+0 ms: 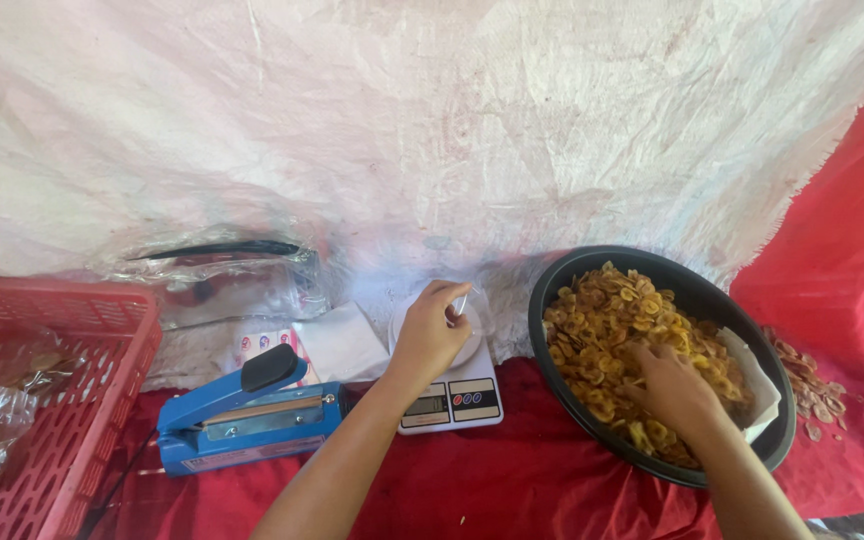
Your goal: The person weighs dried food items on a digital scale, places them into clear plastic bags, and seals the bags using a handheld heat sealer. The sealed packages are then placed into a red plastic basket. The process is repeated multiple times throughout the video.
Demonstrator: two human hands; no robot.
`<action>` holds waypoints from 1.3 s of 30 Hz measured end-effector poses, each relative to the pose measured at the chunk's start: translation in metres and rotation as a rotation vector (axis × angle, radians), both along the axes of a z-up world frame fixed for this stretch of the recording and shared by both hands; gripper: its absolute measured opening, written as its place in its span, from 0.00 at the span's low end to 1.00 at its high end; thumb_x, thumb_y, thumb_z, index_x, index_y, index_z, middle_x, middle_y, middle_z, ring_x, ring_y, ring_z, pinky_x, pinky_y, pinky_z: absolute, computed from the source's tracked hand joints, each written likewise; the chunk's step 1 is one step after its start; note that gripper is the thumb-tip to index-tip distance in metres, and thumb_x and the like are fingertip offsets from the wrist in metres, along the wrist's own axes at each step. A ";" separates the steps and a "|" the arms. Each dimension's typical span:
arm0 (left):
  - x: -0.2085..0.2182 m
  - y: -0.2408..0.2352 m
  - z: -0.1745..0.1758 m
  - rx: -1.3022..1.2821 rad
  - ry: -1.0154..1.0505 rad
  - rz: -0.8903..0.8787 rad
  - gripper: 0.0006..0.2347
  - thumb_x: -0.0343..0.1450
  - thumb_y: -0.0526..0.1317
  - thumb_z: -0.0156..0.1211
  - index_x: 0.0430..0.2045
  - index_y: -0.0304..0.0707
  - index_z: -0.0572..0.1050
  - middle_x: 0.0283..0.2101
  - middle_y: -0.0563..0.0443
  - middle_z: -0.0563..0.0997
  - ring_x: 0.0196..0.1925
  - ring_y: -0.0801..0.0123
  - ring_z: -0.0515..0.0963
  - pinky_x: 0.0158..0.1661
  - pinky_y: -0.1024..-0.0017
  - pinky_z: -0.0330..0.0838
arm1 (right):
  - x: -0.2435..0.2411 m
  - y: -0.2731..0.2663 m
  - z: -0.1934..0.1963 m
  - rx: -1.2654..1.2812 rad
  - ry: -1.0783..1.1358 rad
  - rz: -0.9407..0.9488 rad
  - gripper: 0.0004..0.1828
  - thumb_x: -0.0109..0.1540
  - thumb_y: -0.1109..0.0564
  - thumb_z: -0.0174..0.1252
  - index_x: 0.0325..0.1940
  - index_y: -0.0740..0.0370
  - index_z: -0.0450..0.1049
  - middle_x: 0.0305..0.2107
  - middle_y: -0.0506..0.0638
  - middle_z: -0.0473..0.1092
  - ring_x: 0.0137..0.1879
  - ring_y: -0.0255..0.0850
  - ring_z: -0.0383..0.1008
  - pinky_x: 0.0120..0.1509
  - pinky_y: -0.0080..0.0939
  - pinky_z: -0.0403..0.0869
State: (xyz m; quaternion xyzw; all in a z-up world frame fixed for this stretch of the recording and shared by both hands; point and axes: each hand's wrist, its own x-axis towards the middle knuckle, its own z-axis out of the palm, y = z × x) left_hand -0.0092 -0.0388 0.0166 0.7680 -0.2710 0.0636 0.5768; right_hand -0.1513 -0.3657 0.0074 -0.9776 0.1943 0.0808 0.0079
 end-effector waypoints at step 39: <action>0.022 -0.008 -0.014 -0.024 0.421 -0.076 0.22 0.62 0.32 0.65 0.52 0.30 0.77 0.37 0.37 0.83 0.33 0.61 0.81 0.34 0.65 0.76 | 0.117 0.131 0.075 1.172 -0.145 0.425 0.26 0.59 0.70 0.53 0.63 0.62 0.70 0.58 0.52 0.71 0.68 0.40 0.68 0.67 0.42 0.74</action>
